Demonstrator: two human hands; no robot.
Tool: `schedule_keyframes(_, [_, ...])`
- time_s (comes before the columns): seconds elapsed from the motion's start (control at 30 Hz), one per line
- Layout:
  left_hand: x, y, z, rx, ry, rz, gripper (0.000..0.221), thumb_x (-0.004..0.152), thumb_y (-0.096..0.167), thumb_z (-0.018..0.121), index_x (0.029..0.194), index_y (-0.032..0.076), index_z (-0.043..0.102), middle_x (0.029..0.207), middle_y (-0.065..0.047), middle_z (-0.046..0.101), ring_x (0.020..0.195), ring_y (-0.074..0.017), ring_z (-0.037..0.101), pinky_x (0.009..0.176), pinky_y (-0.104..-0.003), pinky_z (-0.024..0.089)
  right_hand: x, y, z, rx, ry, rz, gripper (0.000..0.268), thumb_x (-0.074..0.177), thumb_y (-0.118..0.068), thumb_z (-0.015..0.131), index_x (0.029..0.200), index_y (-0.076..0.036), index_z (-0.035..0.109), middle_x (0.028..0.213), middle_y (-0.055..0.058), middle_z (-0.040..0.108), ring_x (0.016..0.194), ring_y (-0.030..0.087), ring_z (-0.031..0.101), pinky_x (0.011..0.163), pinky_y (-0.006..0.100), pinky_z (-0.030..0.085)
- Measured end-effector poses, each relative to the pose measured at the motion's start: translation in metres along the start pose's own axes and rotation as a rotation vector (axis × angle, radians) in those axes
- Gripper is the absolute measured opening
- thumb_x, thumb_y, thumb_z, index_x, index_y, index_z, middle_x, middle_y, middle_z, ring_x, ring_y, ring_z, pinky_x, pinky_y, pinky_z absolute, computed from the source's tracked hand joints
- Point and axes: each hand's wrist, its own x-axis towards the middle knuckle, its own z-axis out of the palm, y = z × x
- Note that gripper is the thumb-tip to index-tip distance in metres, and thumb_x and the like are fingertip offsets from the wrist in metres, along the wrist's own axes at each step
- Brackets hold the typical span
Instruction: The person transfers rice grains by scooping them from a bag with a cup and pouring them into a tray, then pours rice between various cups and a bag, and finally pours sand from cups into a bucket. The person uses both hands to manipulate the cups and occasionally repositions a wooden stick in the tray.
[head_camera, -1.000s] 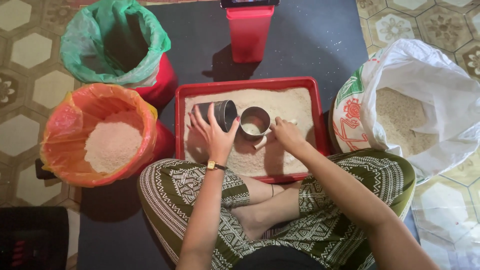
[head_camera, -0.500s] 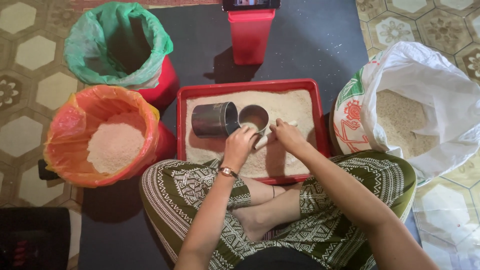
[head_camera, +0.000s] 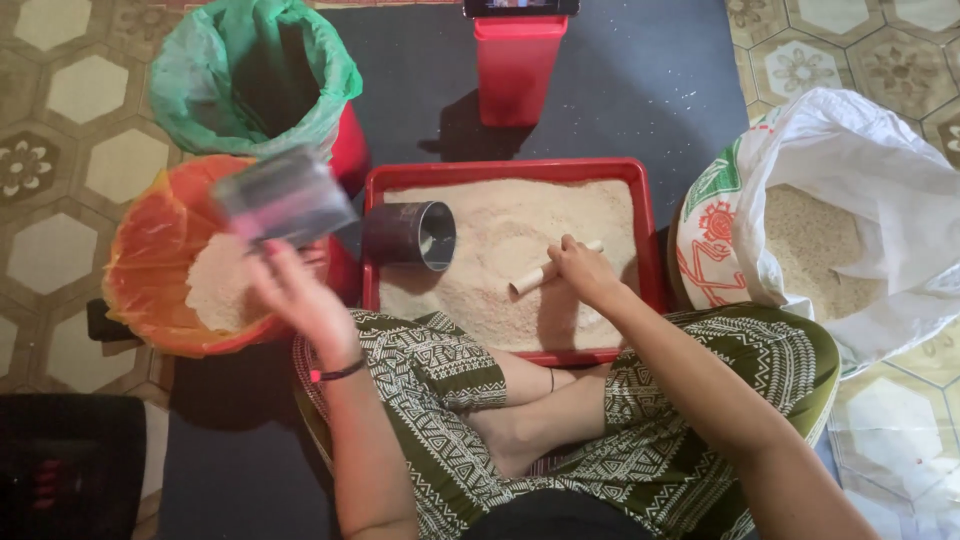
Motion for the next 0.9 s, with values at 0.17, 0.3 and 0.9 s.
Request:
schedule_keyframes(0.17, [0.029,0.022,-0.037,-0.464,0.326,-0.26,0.032,0.098,0.037,0.066,0.115,0.012,0.058,0.106,-0.002,0.056,0.079,-0.0118,0.06,0.07,-0.016,0.049,-0.002,-0.003,-0.001,0.002,0.017,0.008,0.022,0.097,-0.001,0.056,0.116,-0.011,0.063,0.106,0.016,0.058,0.098,0.039,0.073,0.075,0.049,0.064])
schedule_keyframes(0.3, [0.04,0.017,-0.064,-0.898,0.303,-0.415,0.023,0.1,0.026,0.066,0.103,0.006,0.056,0.102,0.0,0.052,0.082,-0.0137,0.06,0.067,-0.016,0.049,0.001,-0.001,0.003,0.005,0.013,0.008,0.023,0.096,-0.002,0.059,0.117,-0.01,0.062,0.107,0.016,0.058,0.099,0.04,0.073,0.075,0.051,0.064])
schedule_keyframes(0.9, [-0.114,-0.12,0.075,0.683,-1.007,0.448,0.006,0.095,0.024,0.069,0.1,0.022,0.069,0.098,0.001,0.065,0.097,-0.0211,0.067,0.087,-0.034,0.055,-0.023,-0.05,-0.102,0.363,0.478,-0.039,0.06,0.086,-0.008,0.065,0.142,-0.016,0.045,0.136,0.014,0.044,0.109,0.041,0.064,0.083,0.053,0.059])
